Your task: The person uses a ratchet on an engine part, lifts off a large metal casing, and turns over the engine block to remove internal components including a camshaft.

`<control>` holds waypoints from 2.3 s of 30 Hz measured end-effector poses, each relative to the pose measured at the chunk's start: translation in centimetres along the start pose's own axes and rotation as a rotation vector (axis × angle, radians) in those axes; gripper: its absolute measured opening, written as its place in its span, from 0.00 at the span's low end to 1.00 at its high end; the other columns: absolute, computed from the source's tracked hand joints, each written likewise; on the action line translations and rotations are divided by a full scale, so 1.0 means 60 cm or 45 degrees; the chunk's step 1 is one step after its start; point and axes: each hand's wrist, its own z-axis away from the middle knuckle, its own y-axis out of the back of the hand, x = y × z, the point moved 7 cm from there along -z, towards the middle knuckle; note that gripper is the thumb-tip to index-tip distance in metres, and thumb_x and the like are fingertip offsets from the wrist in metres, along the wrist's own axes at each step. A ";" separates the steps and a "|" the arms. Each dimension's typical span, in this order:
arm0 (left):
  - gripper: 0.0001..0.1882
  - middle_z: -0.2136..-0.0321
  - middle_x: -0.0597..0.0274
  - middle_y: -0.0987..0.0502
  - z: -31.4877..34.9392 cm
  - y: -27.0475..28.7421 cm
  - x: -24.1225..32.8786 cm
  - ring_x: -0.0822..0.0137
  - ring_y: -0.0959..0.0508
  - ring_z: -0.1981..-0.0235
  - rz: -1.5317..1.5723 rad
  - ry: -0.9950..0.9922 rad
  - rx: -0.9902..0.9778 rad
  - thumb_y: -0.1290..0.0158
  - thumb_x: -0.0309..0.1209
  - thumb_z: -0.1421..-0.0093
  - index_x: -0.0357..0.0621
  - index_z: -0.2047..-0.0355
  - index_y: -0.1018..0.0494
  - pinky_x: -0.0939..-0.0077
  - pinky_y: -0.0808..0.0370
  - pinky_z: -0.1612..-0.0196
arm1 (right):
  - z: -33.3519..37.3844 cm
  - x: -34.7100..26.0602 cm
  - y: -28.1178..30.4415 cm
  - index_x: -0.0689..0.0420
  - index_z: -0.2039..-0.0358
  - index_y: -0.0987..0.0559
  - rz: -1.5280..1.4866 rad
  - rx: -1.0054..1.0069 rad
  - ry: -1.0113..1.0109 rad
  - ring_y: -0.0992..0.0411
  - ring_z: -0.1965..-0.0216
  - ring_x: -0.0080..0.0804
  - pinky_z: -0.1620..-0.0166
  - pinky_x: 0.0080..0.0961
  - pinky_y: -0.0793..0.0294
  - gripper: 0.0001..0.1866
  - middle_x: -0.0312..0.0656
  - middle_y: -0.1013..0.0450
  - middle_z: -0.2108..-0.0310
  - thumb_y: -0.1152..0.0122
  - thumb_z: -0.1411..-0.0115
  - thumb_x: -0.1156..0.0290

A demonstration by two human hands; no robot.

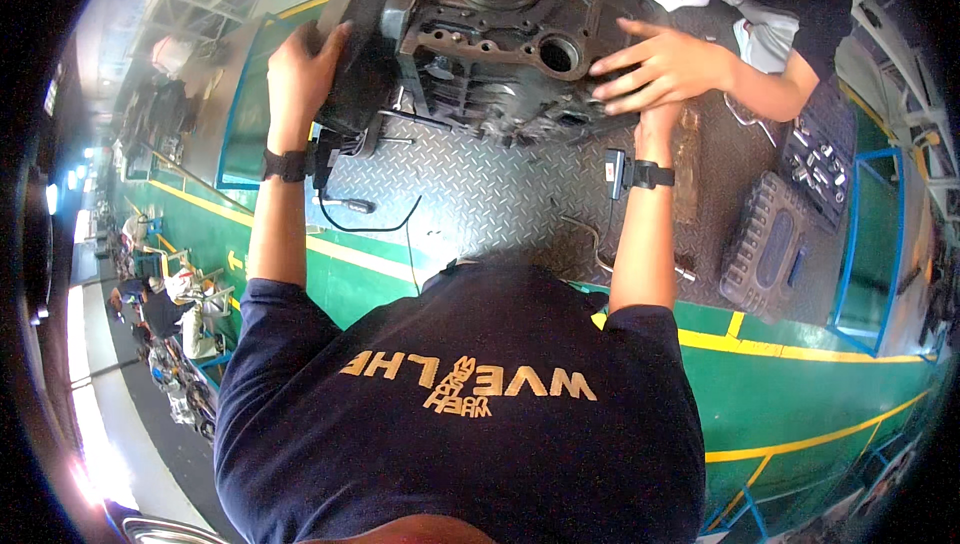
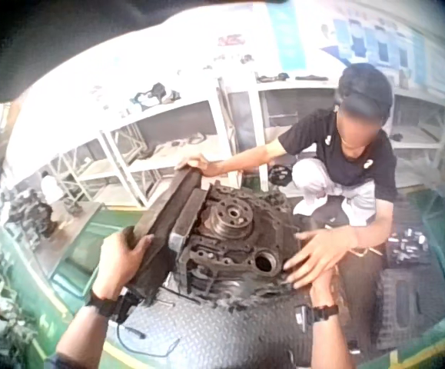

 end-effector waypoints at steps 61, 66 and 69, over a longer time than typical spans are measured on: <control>0.27 0.65 0.40 0.19 -0.243 -0.091 -0.028 0.47 0.18 0.60 0.532 -0.820 -0.499 0.38 0.50 0.46 0.35 0.60 0.20 0.61 0.23 0.56 | 0.542 0.029 -0.162 0.69 0.45 0.29 -0.135 0.929 0.248 0.37 0.46 0.33 0.42 0.30 0.40 0.33 0.44 0.32 0.45 0.44 0.34 0.49; 0.28 0.61 0.42 0.19 -0.226 -0.059 -0.027 0.50 0.18 0.58 0.563 -0.808 -0.451 0.37 0.48 0.46 0.35 0.55 0.21 0.63 0.23 0.54 | 0.543 -0.015 -0.103 0.71 0.64 0.21 0.589 0.599 -0.100 0.31 0.67 0.26 0.63 0.29 0.31 0.28 0.44 0.25 0.71 0.35 0.40 0.50; 0.28 0.60 0.42 0.19 -0.223 -0.054 -0.029 0.50 0.18 0.58 0.607 -0.740 -0.424 0.36 0.47 0.46 0.35 0.55 0.21 0.64 0.23 0.53 | 0.527 -0.085 0.000 0.69 0.67 0.20 0.791 0.721 0.084 0.32 0.73 0.26 0.67 0.29 0.30 0.26 0.41 0.26 0.77 0.32 0.42 0.51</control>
